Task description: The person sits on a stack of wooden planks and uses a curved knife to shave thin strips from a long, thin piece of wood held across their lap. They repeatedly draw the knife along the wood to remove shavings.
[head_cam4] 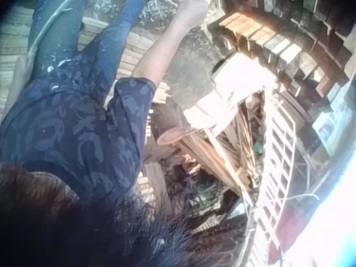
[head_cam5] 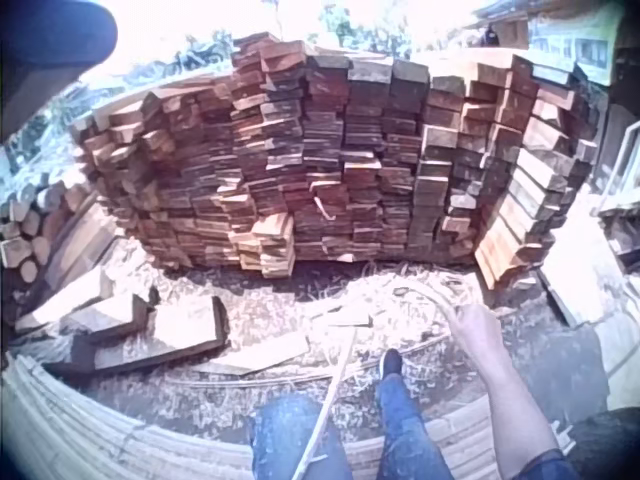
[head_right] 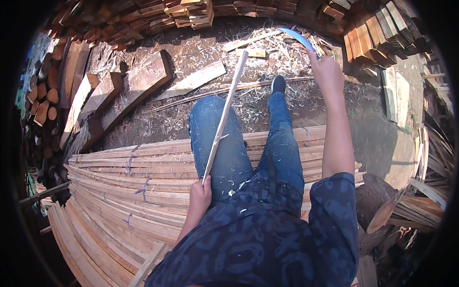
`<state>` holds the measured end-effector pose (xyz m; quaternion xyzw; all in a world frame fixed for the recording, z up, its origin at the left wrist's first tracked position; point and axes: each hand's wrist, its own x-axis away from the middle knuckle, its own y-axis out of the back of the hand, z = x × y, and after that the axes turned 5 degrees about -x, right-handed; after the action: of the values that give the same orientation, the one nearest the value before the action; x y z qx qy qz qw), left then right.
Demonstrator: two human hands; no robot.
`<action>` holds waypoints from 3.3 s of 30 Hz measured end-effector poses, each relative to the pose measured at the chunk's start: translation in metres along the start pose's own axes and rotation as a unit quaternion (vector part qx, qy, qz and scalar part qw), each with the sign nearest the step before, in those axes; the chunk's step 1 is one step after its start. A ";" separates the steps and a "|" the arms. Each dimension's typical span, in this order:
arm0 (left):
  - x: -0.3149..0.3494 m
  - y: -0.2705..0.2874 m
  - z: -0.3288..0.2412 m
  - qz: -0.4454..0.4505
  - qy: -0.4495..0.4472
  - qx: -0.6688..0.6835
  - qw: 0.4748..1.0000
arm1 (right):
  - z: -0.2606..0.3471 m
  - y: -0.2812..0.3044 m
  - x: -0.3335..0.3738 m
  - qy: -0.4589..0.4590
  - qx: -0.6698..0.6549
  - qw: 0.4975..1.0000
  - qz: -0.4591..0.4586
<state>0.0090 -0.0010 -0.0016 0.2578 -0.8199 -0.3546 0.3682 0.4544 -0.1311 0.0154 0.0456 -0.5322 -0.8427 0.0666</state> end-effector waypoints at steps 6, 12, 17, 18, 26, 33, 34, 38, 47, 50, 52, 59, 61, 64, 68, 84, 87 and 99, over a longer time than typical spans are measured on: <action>-0.014 0.010 0.016 0.097 0.020 0.093 0.991 | -0.035 -0.046 0.111 0.003 -0.217 0.969 0.119; -0.029 0.017 0.024 0.162 0.024 0.150 0.975 | 0.005 -0.060 0.209 0.036 -0.227 0.942 0.246; -0.027 0.017 0.022 0.161 0.041 0.159 0.973 | 0.055 -0.030 0.175 0.226 -0.092 0.949 0.199; -0.026 0.016 0.023 0.149 0.038 0.146 0.977 | 0.061 -0.028 0.169 0.254 -0.058 0.946 0.195; -0.022 0.011 0.015 0.092 0.020 0.119 0.988 | 0.062 -0.043 0.139 0.351 0.043 0.926 0.132; -0.024 0.015 0.010 0.096 0.007 0.135 0.986 | 0.063 -0.040 0.084 0.259 0.053 0.962 0.062; -0.024 0.014 0.012 0.099 0.013 0.131 0.986 | 0.063 -0.040 0.078 0.266 0.048 0.961 0.058; -0.022 0.009 0.016 0.088 0.005 0.112 0.990 | 0.059 -0.027 0.041 0.049 -0.027 0.997 0.044; -0.020 0.016 0.012 0.083 0.018 0.079 0.993 | 0.037 0.010 0.126 0.146 -0.041 0.980 0.132; -0.023 0.012 0.014 0.087 0.006 0.057 0.995 | 0.048 -0.014 0.180 0.240 -0.031 0.948 0.205; -0.023 0.009 0.012 0.078 0.001 0.047 0.996 | 0.052 -0.026 0.190 0.270 -0.016 0.939 0.211; -0.018 0.006 0.008 0.046 0.015 0.069 0.996 | 0.054 -0.047 0.177 0.327 0.004 0.934 0.145; -0.019 0.006 0.008 0.044 0.014 0.077 0.996 | 0.052 -0.052 0.172 0.341 -0.002 0.932 0.122; -0.020 0.004 0.006 0.044 0.013 0.079 0.996 | 0.052 -0.055 0.168 0.354 -0.006 0.931 0.088; -0.022 0.005 0.005 0.051 0.021 0.058 0.997 | 0.054 -0.052 0.162 0.340 0.028 0.934 0.110; -0.025 0.014 0.019 0.100 0.007 0.119 0.988 | 0.012 -0.032 0.133 0.071 -0.183 0.970 0.145; -0.027 0.016 0.017 0.112 0.009 0.125 0.986 | 0.034 -0.056 0.187 0.083 -0.253 0.946 0.183; -0.028 0.012 0.025 0.098 0.004 0.152 0.983 | 0.071 -0.019 0.194 0.232 -0.224 0.917 0.236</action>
<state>0.0040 0.0356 -0.0158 0.2304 -0.8842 -0.1865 0.3610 0.2516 -0.0911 0.0280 0.0966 -0.2943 -0.8654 0.3938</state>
